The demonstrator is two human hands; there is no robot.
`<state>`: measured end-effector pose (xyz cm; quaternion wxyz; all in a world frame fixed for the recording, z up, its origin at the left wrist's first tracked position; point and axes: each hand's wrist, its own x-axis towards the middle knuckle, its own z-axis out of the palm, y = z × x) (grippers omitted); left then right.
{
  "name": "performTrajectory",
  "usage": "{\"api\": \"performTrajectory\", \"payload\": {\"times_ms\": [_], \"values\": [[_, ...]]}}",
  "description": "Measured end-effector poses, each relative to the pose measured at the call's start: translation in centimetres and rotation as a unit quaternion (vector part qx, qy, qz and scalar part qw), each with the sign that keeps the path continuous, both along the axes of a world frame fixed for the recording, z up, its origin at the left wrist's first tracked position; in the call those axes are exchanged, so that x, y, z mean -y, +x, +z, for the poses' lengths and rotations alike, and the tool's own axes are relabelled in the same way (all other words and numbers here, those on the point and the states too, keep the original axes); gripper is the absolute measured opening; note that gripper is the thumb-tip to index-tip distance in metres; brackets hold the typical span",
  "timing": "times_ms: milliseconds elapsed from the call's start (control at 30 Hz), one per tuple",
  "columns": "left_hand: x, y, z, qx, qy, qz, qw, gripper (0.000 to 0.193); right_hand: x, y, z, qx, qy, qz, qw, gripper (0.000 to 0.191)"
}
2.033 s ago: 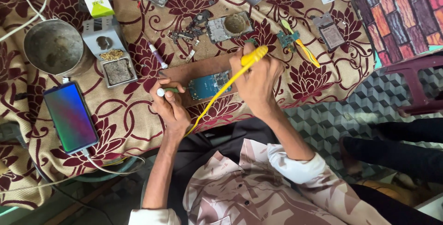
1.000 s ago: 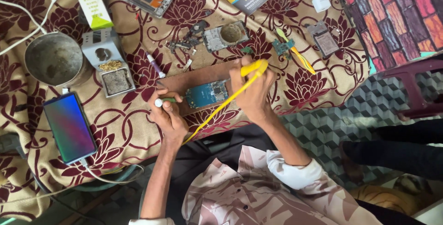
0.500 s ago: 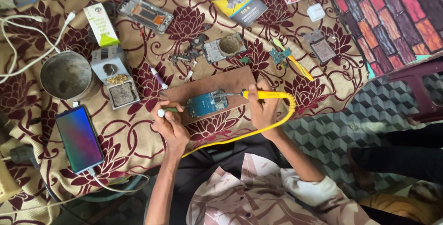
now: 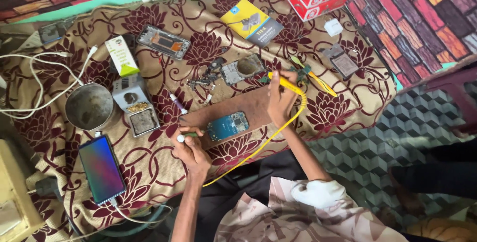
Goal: The person uses a soldering iron and solder wire to work on a small blue circuit board placed on a wooden block. They repeatedly apply heat and solder to various points on the board while holding the components steady.
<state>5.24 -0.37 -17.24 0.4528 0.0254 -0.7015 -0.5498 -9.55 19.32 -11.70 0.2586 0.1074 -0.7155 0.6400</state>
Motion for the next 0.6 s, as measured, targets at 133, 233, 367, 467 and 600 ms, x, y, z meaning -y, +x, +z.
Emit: {"api": "performTrajectory", "payload": {"times_ms": [133, 233, 367, 467, 600], "values": [[-0.2, 0.2, 0.2, 0.009, -0.008, 0.003, 1.0, 0.033, 0.3, 0.8, 0.1, -0.053, 0.117, -0.01, 0.992, 0.015], [-0.5, 0.4, 0.3, 0.015, 0.002, -0.007, 1.0, 0.034, 0.1, 1.1, 0.3, -0.044, 0.163, -0.026, 0.985, 0.016], [-0.5, 0.2, 0.3, 0.013, -0.002, 0.009, 1.0, 0.034, -0.1, 0.2, 0.2, -0.062, 0.154, -0.066, 0.984, 0.017], [-0.3, -0.1, 0.1, 0.012, 0.013, 0.009, 1.0, 0.035, -0.2, 0.1, -0.8, 0.025, 0.142, 0.012, 0.989, 0.016], [0.0, 0.7, -0.1, 0.035, 0.011, -0.031, 0.999, 0.034, -1.0, 1.1, -3.1, 0.016, 0.041, 0.011, 0.999, 0.012]]}}
